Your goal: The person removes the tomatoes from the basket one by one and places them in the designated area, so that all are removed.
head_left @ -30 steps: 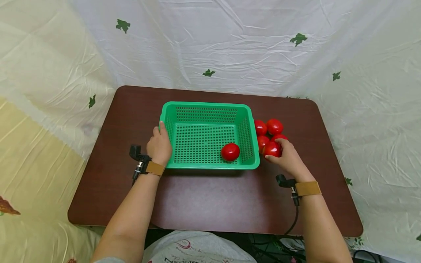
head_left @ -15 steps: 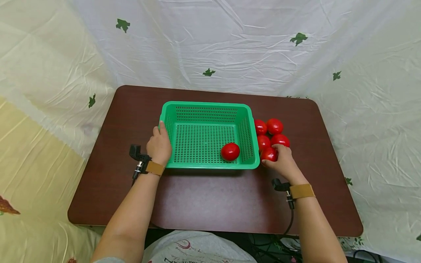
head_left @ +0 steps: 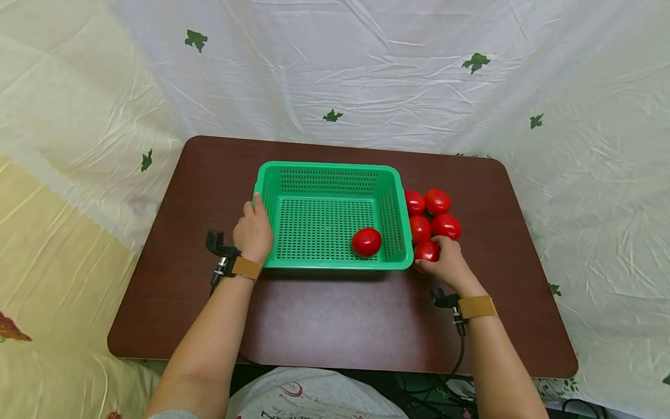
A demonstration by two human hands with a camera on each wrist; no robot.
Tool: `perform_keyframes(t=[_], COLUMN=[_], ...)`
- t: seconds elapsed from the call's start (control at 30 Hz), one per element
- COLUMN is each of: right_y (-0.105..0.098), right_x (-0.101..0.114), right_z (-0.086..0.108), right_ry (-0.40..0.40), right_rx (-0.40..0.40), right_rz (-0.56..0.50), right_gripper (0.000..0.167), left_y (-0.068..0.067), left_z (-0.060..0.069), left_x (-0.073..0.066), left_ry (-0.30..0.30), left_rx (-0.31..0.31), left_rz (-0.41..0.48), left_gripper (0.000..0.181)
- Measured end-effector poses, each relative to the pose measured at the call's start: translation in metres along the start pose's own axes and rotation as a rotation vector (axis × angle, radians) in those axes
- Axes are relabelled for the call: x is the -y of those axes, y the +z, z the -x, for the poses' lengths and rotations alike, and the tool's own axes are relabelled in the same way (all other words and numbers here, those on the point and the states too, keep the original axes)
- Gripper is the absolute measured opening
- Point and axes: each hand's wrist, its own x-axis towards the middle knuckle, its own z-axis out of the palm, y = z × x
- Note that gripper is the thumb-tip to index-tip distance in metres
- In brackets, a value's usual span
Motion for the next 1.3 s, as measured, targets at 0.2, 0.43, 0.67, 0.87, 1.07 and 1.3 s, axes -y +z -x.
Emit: perform_keyframes(t=[0.2, 0.43, 0.67, 0.87, 1.07, 1.3], right_y=[0.004, 0.003, 0.001, 0.002, 0.004, 0.003], right_x=[-0.004, -0.006, -0.006, -0.009, -0.01, -0.012], right_z=[-0.003, -0.002, -0.001, 0.0, 0.0, 0.001], right_ry=[0.018, 0.034, 0.021, 0.015, 0.024, -0.001], right_rx=[0.001, 0.012, 0.028, 0.019, 0.017, 0.011], right_rz=[-0.005, -0.017, -0.025, -0.009, 0.005, -0.012], right_gripper=[0.071, 0.07, 0.067, 0.07, 0.075, 0.076], left_y=[0.001, 0.001, -0.001, -0.001, 0.001, 0.0], left_z=[0.0, -0.001, 0.0, 0.0, -0.001, -0.002], left_x=[0.0, -0.001, -0.001, 0.0, 0.001, 0.0], left_ry=[0.007, 0.005, 0.005, 0.003, 0.005, -0.004], left_rx=[-0.006, -0.002, 0.009, 0.016, 0.011, 0.017], left_rz=[0.005, -0.002, -0.019, -0.017, -0.014, -0.015], left_gripper=[0.067, 0.068, 0.068, 0.068, 0.067, 0.068])
